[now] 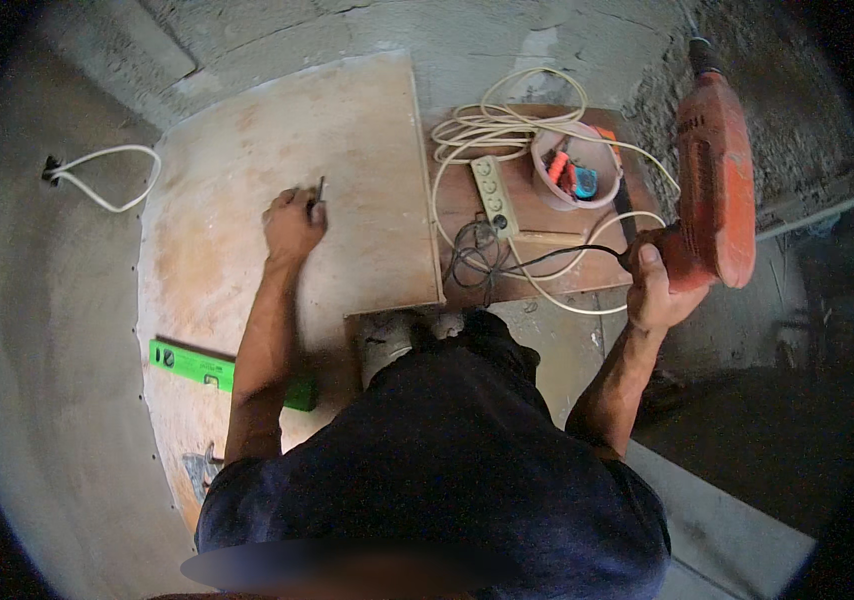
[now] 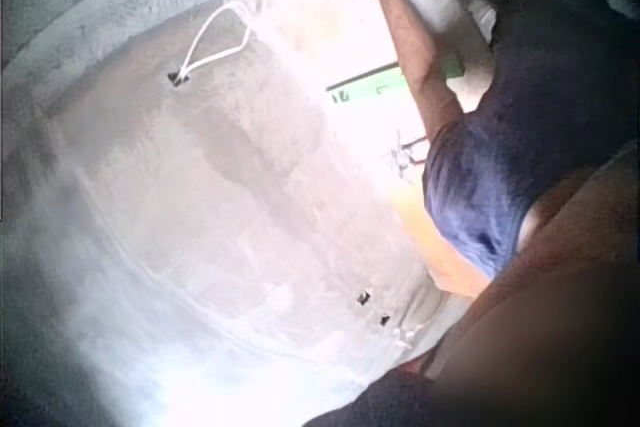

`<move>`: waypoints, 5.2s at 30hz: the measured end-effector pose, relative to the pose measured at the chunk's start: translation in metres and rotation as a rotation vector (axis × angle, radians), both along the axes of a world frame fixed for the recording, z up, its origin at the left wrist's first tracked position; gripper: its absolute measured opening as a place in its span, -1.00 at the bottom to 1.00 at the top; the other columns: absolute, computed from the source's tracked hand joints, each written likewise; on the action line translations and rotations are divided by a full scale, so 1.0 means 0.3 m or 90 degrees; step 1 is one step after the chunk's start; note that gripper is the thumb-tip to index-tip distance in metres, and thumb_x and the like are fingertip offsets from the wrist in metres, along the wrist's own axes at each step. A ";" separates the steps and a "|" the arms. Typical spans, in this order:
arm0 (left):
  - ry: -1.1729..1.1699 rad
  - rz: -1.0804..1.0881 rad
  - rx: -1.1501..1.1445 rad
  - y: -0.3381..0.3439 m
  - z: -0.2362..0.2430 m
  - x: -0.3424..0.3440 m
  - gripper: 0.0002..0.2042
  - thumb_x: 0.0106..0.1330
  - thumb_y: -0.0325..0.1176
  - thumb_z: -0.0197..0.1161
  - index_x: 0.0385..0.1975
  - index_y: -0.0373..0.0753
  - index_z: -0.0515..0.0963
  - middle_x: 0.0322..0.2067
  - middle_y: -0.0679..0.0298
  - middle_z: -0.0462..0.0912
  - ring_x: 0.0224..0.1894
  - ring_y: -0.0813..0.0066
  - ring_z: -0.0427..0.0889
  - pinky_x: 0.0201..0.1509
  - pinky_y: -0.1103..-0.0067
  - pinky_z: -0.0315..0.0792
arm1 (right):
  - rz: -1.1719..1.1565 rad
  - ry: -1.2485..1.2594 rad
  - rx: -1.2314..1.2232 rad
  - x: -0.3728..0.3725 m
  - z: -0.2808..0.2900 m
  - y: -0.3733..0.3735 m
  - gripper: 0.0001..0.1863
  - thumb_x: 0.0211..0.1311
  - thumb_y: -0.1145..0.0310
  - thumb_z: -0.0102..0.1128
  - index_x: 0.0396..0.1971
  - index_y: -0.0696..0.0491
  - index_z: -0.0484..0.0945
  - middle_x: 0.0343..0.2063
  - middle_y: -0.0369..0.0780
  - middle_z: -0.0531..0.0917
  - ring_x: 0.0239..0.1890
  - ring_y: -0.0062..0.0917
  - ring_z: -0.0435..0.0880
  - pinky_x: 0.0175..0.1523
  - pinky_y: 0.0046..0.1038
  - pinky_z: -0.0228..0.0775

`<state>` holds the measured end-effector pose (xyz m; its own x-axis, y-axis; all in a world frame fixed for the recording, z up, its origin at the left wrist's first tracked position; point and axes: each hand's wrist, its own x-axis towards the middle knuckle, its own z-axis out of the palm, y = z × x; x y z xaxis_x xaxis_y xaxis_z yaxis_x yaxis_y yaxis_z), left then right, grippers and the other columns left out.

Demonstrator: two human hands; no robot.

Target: The person uses a corded electric drill to make multiple holes in a wooden board placed on a workbench. They reposition the board and continue drilling at different locations along its edge.

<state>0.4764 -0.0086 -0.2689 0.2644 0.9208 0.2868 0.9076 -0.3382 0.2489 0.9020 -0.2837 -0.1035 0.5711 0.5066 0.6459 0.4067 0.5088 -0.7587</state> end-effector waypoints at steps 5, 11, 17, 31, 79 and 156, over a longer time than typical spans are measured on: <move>0.012 0.048 -0.049 0.000 0.036 -0.024 -0.65 0.31 -0.19 0.30 0.05 -0.13 0.72 0.14 0.02 0.69 0.23 -0.01 0.62 0.32 0.06 0.40 | -0.057 -0.051 0.048 0.058 0.061 -0.133 -0.21 0.17 0.39 0.33 0.36 0.40 0.25 -0.54 -0.19 0.52 -0.61 -0.54 0.43 -0.37 -0.36 0.38; 0.003 0.069 -0.110 -0.001 0.090 0.008 -0.57 0.33 -0.14 0.34 0.17 -0.11 0.68 0.23 -0.01 0.64 0.31 -0.04 0.56 0.40 0.05 0.36 | -0.167 0.015 0.132 0.158 0.042 -0.286 -0.20 0.20 0.37 0.38 0.36 0.38 0.24 -0.44 -0.13 0.52 -0.48 -0.47 0.46 -0.37 -0.34 0.31; -0.063 -0.003 0.018 -0.032 0.159 0.153 -0.49 0.38 -0.06 0.36 0.28 -0.13 0.63 0.30 -0.16 0.57 0.39 -0.16 0.49 0.45 0.04 0.35 | -0.004 0.054 0.138 0.302 -0.014 -0.396 -0.21 0.35 0.21 0.25 0.48 0.21 0.20 -0.32 -0.21 0.49 -0.25 -0.42 0.42 0.06 -0.15 0.25; -0.322 -0.260 -0.056 -0.207 0.235 1.000 -0.56 0.35 -0.24 0.44 0.18 -0.28 0.67 0.18 -0.21 0.64 0.27 -0.20 0.60 0.40 0.19 0.44 | -0.055 0.097 0.063 0.794 -0.113 -0.521 -0.22 0.30 0.17 0.41 0.37 0.24 0.28 -0.39 -0.27 0.45 -0.33 -0.49 0.40 -0.12 -0.30 0.24; -0.870 0.132 -0.682 -0.621 0.140 0.970 -0.43 0.20 -0.46 0.43 0.26 -0.29 0.50 -0.09 0.14 0.72 -0.05 0.20 0.75 0.17 0.30 0.62 | 0.437 0.290 -0.630 1.870 -1.562 0.137 -0.67 0.57 0.15 0.16 -0.02 0.14 0.64 -0.13 -0.07 0.77 -0.13 -0.27 0.75 -0.02 -0.23 0.57; -0.664 0.244 0.087 -0.189 0.149 0.163 -0.53 0.54 -0.31 0.25 0.37 -0.41 0.50 0.29 0.02 0.64 0.35 0.23 0.59 0.44 0.36 0.43 | 0.218 -0.130 -0.499 0.088 -0.374 0.102 -0.69 0.47 0.31 0.24 0.03 0.19 0.72 -0.10 -0.06 0.80 -0.07 -0.37 0.77 0.11 -0.35 0.56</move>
<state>0.5252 -0.0652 -0.2241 -0.4588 0.8336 0.3078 0.3268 -0.1638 0.9308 0.9283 -0.2532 -0.2156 0.2175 0.9695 0.1130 0.4931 -0.0092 -0.8699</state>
